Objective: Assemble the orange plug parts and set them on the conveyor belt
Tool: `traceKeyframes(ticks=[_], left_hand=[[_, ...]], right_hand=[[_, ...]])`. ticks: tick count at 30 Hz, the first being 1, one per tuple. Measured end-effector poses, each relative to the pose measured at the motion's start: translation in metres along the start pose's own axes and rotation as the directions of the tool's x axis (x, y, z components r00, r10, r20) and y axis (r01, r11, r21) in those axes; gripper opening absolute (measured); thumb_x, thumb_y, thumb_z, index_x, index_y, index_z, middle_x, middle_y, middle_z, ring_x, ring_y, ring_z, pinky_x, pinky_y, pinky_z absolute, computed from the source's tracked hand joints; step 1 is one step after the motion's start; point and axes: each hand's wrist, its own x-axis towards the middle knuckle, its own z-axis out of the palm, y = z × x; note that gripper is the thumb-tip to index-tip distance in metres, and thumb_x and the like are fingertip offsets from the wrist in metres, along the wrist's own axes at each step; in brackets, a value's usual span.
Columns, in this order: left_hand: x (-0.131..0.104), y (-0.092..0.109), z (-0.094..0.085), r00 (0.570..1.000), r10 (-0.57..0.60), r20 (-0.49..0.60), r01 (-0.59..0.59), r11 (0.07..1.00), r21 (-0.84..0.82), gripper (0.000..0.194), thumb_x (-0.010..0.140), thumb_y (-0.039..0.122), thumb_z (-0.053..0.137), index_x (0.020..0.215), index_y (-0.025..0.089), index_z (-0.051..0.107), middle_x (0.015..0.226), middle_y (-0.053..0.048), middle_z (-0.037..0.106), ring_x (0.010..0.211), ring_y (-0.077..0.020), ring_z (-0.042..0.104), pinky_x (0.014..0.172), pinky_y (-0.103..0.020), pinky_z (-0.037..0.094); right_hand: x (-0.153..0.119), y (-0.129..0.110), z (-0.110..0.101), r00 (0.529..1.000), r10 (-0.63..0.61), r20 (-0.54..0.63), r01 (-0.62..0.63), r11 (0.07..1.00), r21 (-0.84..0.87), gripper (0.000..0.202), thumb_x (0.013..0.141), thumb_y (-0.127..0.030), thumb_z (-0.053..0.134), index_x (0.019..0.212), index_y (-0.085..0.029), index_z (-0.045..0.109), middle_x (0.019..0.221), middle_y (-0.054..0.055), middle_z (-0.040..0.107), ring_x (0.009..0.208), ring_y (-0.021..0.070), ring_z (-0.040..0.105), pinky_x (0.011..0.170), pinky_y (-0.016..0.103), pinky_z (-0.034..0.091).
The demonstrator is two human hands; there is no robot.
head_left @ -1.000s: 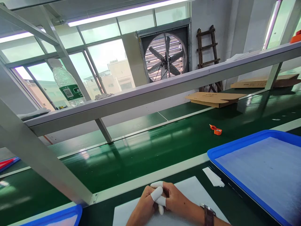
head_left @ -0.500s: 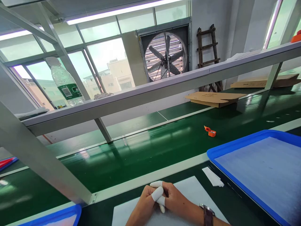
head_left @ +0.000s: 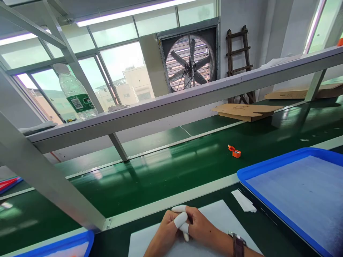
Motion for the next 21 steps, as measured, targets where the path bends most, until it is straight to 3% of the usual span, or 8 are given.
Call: traceKeyframes(ticks=[7,13,16,21], left_hand=[[0.0,0.006,0.0,1.0,0.009,0.003,-0.009,0.996,0.084,0.066,0.091,0.059,0.053,0.047,0.012,0.067,0.045,-0.006,0.055,0.048,-0.0125,0.046,0.053,-0.025,0.034],[0.003,0.003,-0.004,0.999,-0.038,0.008,0.037,0.992,0.124,0.064,0.089,0.062,0.055,0.053,0.011,0.07,0.042,-0.004,0.053,0.045,-0.0121,0.045,0.049,-0.024,0.033],[0.004,0.004,-0.005,0.999,-0.037,0.028,0.033,0.993,0.115,0.063,0.088,0.062,0.056,0.054,0.011,0.069,0.044,-0.004,0.054,0.048,-0.0121,0.046,0.051,-0.024,0.032],[0.008,0.005,-0.007,0.997,-0.025,0.078,0.024,1.0,0.015,0.063,0.086,0.062,0.06,0.049,0.012,0.066,0.051,-0.006,0.058,0.054,-0.013,0.049,0.058,-0.025,0.037]], right_hand=[[-0.003,0.0,-0.002,1.0,-0.025,0.019,0.026,0.998,-0.053,0.044,0.08,-0.026,0.064,0.123,-0.016,0.068,0.074,0.003,0.073,0.068,0.0197,0.068,0.073,0.034,0.056],[-0.003,0.005,0.0,0.998,-0.067,0.002,0.067,0.997,-0.028,0.045,0.078,-0.021,0.066,0.122,-0.017,0.067,0.09,0.005,0.074,0.072,0.0181,0.067,0.067,0.029,0.055],[0.0,0.008,-0.001,0.999,-0.032,0.012,0.032,0.999,-0.019,0.05,0.077,-0.021,0.068,0.127,-0.017,0.065,0.078,0.002,0.072,0.062,0.0154,0.063,0.058,0.025,0.052],[0.003,0.011,-0.004,1.0,-0.013,-0.014,0.012,0.999,-0.052,0.048,0.08,-0.026,0.07,0.127,-0.017,0.065,0.063,-0.004,0.064,0.057,0.0129,0.057,0.058,0.024,0.048]])
